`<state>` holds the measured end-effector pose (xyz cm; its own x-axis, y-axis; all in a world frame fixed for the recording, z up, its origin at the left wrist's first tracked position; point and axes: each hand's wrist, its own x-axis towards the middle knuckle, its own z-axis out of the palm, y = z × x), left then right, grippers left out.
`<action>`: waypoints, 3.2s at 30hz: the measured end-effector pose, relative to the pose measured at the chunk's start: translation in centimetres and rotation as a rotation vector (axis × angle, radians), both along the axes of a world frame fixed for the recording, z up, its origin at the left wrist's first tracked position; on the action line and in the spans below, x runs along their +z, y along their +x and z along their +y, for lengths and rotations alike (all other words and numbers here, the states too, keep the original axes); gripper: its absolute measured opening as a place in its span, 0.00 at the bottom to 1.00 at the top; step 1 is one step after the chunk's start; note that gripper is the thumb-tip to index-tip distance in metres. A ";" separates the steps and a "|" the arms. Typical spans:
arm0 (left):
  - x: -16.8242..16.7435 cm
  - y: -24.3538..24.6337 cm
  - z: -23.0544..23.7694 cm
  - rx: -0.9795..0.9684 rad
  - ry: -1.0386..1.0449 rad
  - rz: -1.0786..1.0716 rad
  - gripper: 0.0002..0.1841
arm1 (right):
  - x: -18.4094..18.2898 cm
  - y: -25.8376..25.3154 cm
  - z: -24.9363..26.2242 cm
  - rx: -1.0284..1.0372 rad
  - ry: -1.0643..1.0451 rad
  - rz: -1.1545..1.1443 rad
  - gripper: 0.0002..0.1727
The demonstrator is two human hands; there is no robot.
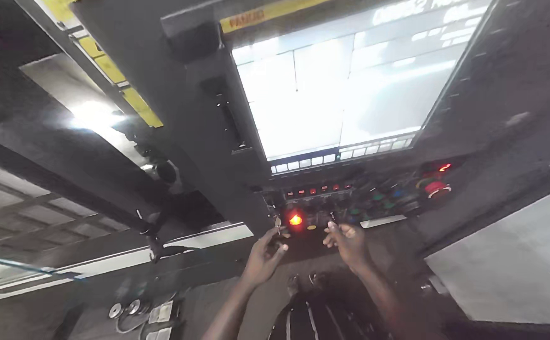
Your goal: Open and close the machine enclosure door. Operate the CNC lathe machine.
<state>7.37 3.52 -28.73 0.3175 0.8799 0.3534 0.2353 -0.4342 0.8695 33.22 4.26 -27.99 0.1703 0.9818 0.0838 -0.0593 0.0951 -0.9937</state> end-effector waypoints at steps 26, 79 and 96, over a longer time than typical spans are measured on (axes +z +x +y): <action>-0.6 2.7 0.6 0.098 -0.137 -0.332 0.10 | -2.8 0.6 0.0 0.058 0.070 0.067 0.07; -4.0 -0.8 -3.8 0.297 -0.317 -0.357 0.28 | 1.3 0.0 -0.3 0.105 -0.067 -0.039 0.21; 20.0 -28.6 3.6 1.243 0.100 -0.183 0.45 | 1.0 0.6 -0.5 0.086 -0.095 -0.152 0.25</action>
